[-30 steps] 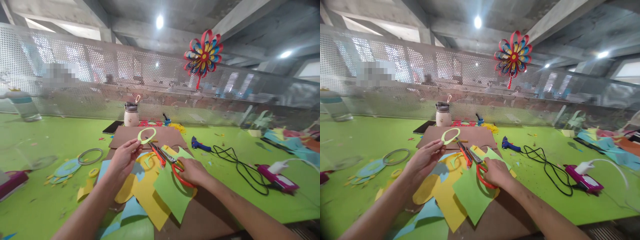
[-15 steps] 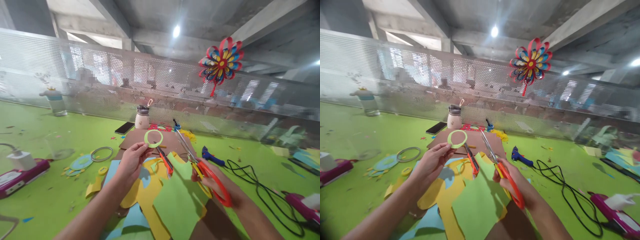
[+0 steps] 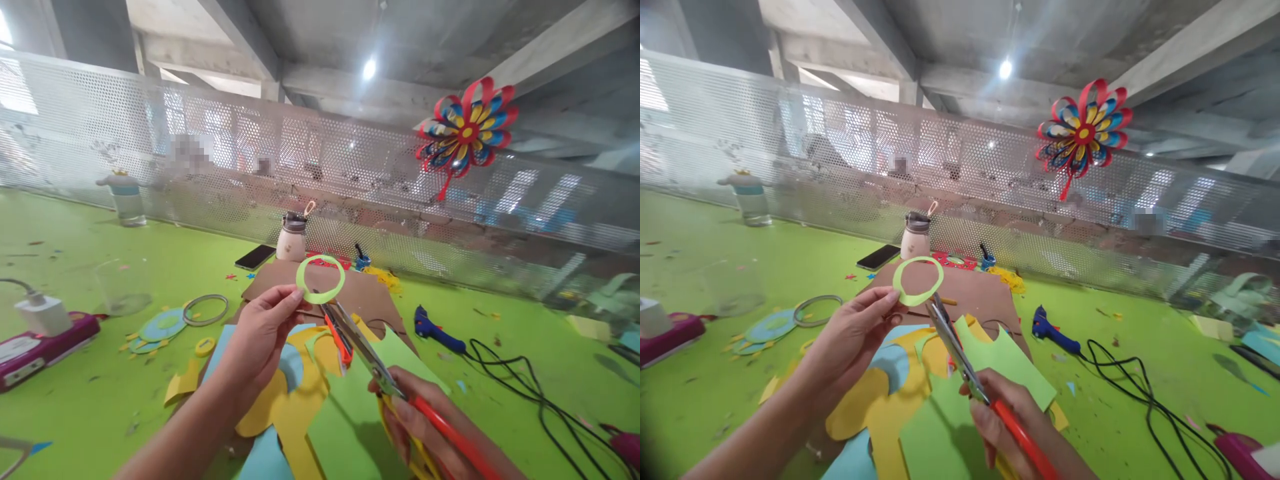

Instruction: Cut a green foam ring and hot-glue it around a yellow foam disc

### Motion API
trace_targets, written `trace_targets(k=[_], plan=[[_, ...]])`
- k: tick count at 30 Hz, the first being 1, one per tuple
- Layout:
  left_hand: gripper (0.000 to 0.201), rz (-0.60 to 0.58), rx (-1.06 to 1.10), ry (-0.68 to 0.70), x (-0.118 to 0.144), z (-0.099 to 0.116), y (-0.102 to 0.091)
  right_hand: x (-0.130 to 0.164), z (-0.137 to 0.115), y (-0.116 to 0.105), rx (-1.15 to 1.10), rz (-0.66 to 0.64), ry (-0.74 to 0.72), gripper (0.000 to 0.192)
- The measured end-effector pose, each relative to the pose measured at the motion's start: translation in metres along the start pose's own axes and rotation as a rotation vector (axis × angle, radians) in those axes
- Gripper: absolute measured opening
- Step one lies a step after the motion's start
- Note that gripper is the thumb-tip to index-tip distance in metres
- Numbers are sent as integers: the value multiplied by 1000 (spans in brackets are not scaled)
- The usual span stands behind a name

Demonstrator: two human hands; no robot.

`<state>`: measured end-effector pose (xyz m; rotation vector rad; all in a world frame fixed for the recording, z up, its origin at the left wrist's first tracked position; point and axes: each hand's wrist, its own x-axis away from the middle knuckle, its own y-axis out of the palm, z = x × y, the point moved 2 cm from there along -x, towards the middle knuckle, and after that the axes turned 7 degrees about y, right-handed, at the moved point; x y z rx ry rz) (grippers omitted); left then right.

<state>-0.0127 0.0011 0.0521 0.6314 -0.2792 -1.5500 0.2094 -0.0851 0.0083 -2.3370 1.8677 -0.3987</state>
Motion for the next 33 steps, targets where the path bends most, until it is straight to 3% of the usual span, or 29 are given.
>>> trace_targets(k=[5,19,28,33], plan=[[7,-67,-44,-31,4,0,8,-7,4,-7,42,-75,0,37],[12,-122,-253,28,1,-4,2,-8,18,-18,102,-60,-25,34],[14,-103,-234,92,-1,-1,2,-2,12,-22,253,10,-57,38],[16,-133,-228,64,1,-1,4,-1,12,-22,313,6,-105,37]])
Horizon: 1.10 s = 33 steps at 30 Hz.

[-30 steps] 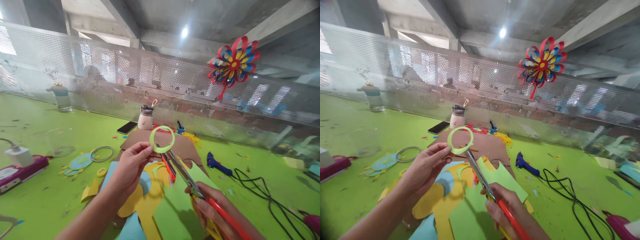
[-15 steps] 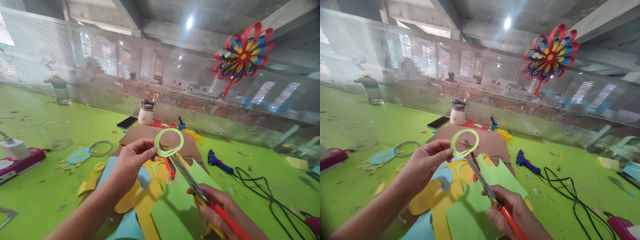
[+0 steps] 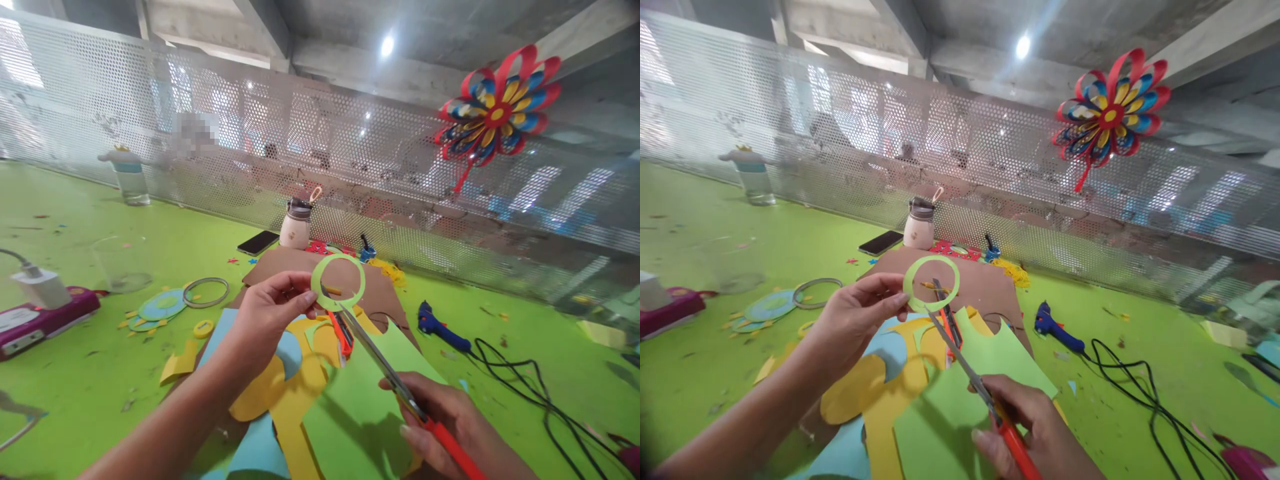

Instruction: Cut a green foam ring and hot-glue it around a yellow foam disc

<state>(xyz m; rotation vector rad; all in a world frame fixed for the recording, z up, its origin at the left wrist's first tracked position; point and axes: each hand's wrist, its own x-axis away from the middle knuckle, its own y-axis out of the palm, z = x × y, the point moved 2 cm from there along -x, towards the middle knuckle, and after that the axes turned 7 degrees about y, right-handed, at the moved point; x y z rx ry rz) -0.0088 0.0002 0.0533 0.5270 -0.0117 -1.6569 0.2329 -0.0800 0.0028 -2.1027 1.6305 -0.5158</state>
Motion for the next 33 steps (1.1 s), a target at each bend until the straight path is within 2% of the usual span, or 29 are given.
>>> trace_targets(k=[4,9,13,23,33], plan=[[10,-43,128,-49,0,2,2,2,1,0,-6,23,-10,37],[8,-31,249,-52,-2,5,0,-1,4,1,-51,17,-18,34],[8,-28,208,18,0,6,1,-5,9,5,-59,17,-4,31],[10,85,108,48,3,2,5,-6,10,10,-42,72,32,32],[12,36,44,32,6,-5,6,-6,4,12,4,80,27,30]])
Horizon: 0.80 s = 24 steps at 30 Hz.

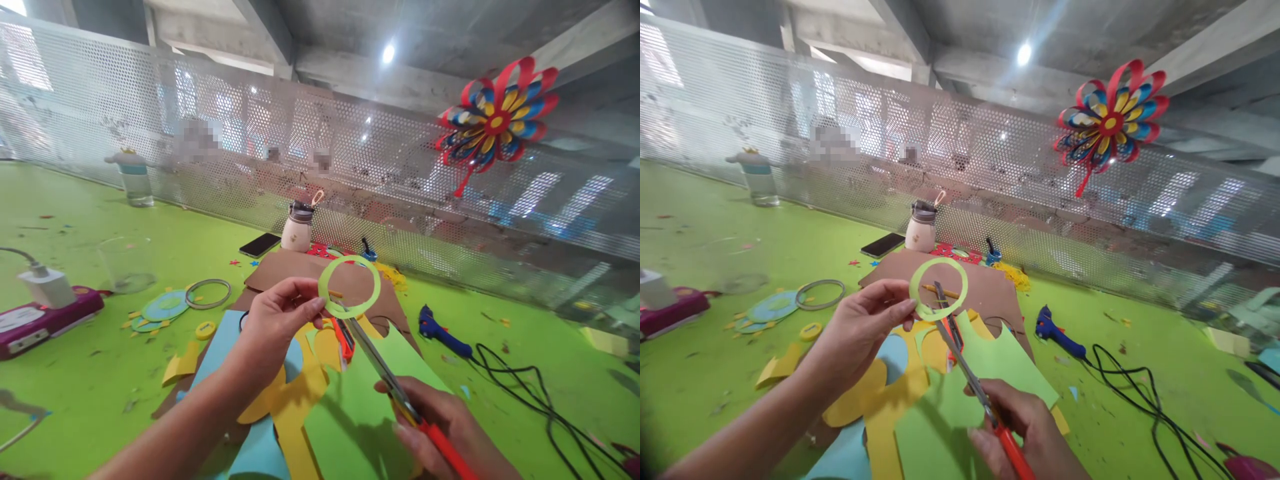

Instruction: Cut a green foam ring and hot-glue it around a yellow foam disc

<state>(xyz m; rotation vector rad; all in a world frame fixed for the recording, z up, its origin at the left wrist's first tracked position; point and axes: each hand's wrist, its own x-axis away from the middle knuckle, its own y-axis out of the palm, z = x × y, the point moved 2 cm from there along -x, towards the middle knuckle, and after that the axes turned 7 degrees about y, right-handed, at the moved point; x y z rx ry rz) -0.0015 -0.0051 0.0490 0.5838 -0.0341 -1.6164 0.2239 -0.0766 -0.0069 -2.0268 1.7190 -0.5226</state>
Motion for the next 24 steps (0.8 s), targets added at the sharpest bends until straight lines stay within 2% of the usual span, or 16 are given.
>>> trace_targets(k=[8,24], plan=[[10,7,-49,-32,5,-3,7,1,-6,4,6,-2,2,30],[8,-35,77,-181,13,-6,12,2,-15,12,-60,47,53,29]])
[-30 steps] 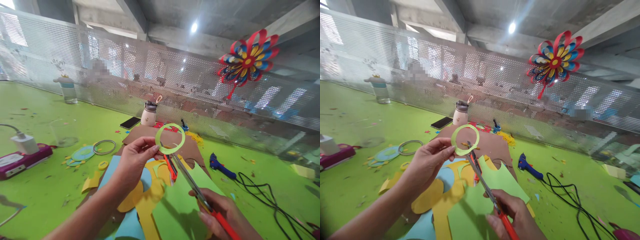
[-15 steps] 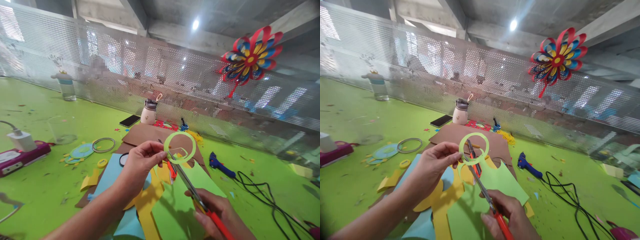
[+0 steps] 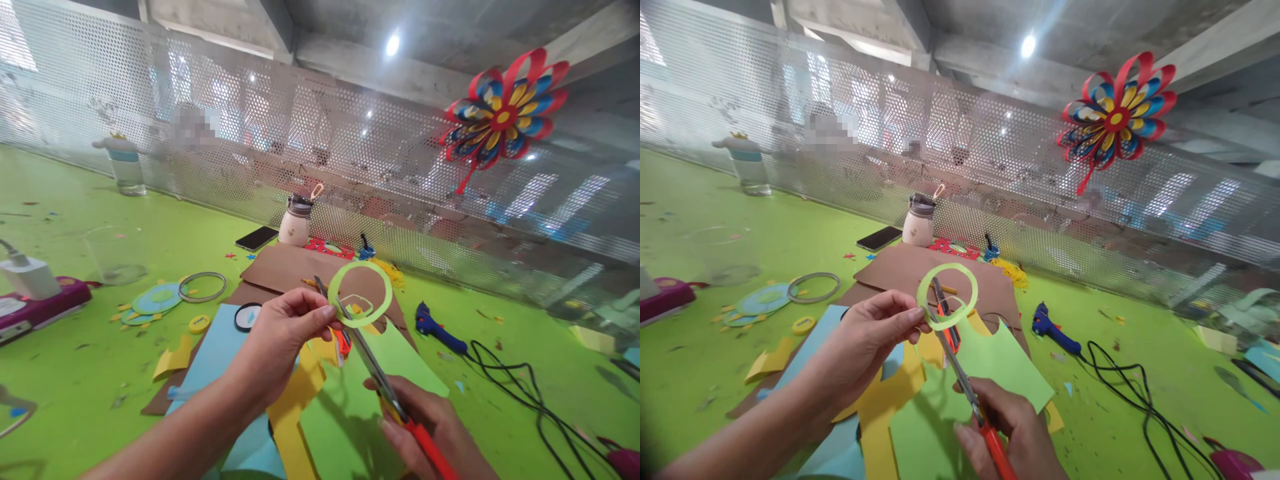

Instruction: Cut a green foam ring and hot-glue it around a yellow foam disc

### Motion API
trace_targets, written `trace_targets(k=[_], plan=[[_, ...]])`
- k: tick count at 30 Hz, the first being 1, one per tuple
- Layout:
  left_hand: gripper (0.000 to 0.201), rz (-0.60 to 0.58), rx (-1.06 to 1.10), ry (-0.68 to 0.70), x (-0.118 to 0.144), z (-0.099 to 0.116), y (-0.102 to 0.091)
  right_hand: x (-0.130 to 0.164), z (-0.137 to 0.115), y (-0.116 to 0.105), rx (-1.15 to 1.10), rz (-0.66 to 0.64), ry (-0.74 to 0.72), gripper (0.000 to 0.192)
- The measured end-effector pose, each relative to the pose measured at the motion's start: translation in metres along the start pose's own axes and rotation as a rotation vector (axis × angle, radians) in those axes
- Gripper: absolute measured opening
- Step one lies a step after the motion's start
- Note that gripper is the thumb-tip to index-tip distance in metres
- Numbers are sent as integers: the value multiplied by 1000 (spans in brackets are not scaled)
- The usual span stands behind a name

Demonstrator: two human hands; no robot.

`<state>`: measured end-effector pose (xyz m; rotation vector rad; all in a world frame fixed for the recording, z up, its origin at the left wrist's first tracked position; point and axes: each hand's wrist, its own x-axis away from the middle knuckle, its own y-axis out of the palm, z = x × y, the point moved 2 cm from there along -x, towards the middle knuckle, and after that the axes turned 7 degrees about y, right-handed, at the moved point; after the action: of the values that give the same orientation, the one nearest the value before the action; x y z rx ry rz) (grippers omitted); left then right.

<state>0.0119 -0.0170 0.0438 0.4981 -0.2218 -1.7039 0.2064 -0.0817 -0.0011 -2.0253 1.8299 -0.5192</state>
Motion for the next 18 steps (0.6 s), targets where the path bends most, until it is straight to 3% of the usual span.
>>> trace_targets(k=[7,18], plan=[[9,-15,75,-90,0,-1,2,1,-1,0,45,-7,16,29],[8,-22,63,-55,-1,-3,2,1,7,4,77,32,49,27]])
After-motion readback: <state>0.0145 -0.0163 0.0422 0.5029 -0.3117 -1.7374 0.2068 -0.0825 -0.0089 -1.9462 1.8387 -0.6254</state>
